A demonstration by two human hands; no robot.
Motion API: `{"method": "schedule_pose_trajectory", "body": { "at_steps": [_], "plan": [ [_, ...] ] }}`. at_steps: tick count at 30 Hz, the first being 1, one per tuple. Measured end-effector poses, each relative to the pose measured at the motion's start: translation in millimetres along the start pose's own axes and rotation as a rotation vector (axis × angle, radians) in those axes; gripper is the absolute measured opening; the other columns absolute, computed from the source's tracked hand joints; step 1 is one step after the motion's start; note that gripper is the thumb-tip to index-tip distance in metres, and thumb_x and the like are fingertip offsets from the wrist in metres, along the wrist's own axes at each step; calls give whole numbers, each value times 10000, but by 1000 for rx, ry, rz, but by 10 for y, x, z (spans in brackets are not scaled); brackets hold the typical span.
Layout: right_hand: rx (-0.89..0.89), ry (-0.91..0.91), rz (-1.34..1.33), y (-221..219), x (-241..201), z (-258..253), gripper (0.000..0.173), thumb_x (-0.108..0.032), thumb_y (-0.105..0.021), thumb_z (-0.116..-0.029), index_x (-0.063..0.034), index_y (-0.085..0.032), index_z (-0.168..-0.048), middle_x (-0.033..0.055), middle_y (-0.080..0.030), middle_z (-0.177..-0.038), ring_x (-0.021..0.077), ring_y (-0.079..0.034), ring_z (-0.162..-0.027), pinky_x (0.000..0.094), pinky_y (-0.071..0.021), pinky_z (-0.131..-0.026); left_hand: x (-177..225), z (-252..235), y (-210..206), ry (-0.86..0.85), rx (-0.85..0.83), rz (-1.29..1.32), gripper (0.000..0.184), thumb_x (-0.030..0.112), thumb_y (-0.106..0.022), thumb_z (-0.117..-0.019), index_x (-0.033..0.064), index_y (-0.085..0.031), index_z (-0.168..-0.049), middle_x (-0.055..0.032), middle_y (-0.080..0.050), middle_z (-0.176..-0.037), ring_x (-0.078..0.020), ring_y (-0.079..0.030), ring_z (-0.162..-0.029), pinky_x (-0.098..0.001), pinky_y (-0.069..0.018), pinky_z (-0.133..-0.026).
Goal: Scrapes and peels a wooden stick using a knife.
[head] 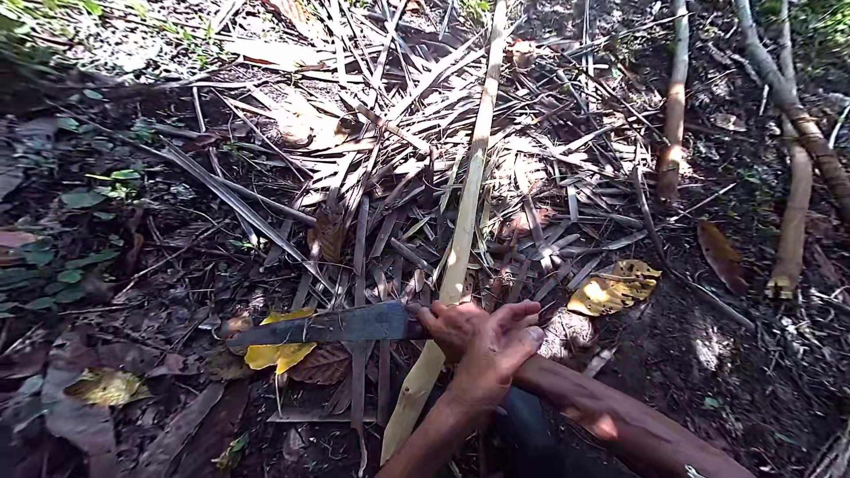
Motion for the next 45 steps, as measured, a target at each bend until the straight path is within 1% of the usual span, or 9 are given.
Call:
{"method": "schedule_pose_trajectory", "body": {
  "at_steps": [5,11,14,19,28,33,39,42,45],
  "plan": [
    [250,-37,29,198,1042,280,264,-198,-616,-973,-65,-658,-1197,176,-691,-947,375,-708,-764,576,-577,-640,893,847,1092,-517,195,-680,416,326,-672,-968,71,-639,-1296,-106,-662,-1316,-276,-677,-1155,-443,-610,-956],
    [434,-279,-257,317,1967,651,328,-284,-693,-969,-12,-649,-1149,140,-620,-715,308,-619,-619,558,-519,-598,-806,1046,2107,319,311,-684,510,333,-701,-919,50,-628,-1337,-109,-698,-1211,-199,-711,-1005,-405,-603,-879],
    [385,-248,-326,215,1992,777,355,-326,-705,-952,-19,-656,-1125,114,-619,-751,261,-609,-657,501,-521,-637,-1081,899,1890,334,290,-949,606,464,-761,-828,116,-673,-1316,-83,-703,-1193,-212,-677,-1082,-447,-545,-968],
    [376,-217,-387,92,1897,699,434,-367,-684,-945,-8,-668,-1188,129,-660,-821,254,-633,-717,488,-536,-695,-1111,833,1517,224,462,-1474,660,221,-863,-719,-20,-630,-1287,-238,-673,-1155,-408,-692,-1023,-532,-591,-811],
    [585,-186,-475,501,2020,898,411,-385,-685,-937,-54,-661,-1180,38,-606,-750,116,-553,-619,350,-495,-590,-524,1014,1948,267,256,-864,686,298,-833,-639,101,-632,-1264,0,-720,-1029,-100,-706,-899,-336,-609,-811],
    [633,-199,-548,424,2074,958,439,-421,-674,-943,-81,-662,-1221,5,-615,-785,61,-541,-627,279,-487,-599,-366,1143,1848,213,46,-53,545,177,-878,-714,63,-624,-1182,-100,-699,-841,-208,-698,-642,-359,-621,-576],
    [590,-148,-538,222,2014,923,461,-479,-649,-944,-70,-676,-1155,9,-608,-768,59,-535,-629,274,-475,-596,-533,1116,1602,182,-260,869,428,183,-831,-796,70,-610,-1145,-89,-649,-967,-210,-699,-704,-320,-603,-559],
    [543,-64,-522,154,1891,914,483,-501,-610,-982,-61,-673,-1173,25,-624,-759,75,-563,-625,285,-499,-588,-885,1335,1923,329,47,557,519,328,-815,-839,82,-624,-1254,-90,-668,-911,-197,-681,-675,-350,-603,-583],
    [479,17,-432,34,1683,934,553,-553,-472,-1038,-43,-662,-1133,39,-582,-692,126,-555,-579,341,-487,-537,-1123,1560,2115,470,392,32,522,173,-794,-756,26,-581,-1209,-75,-645,-696,-193,-650,-557,-360,-594,-555]
  ]
}}
Point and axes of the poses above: each hand's wrist, its own z-axis away from the middle knuckle, its own y-axis out of the back of the hand, x = y × z, the point moved 7 cm from there along -z, towards the middle knuckle
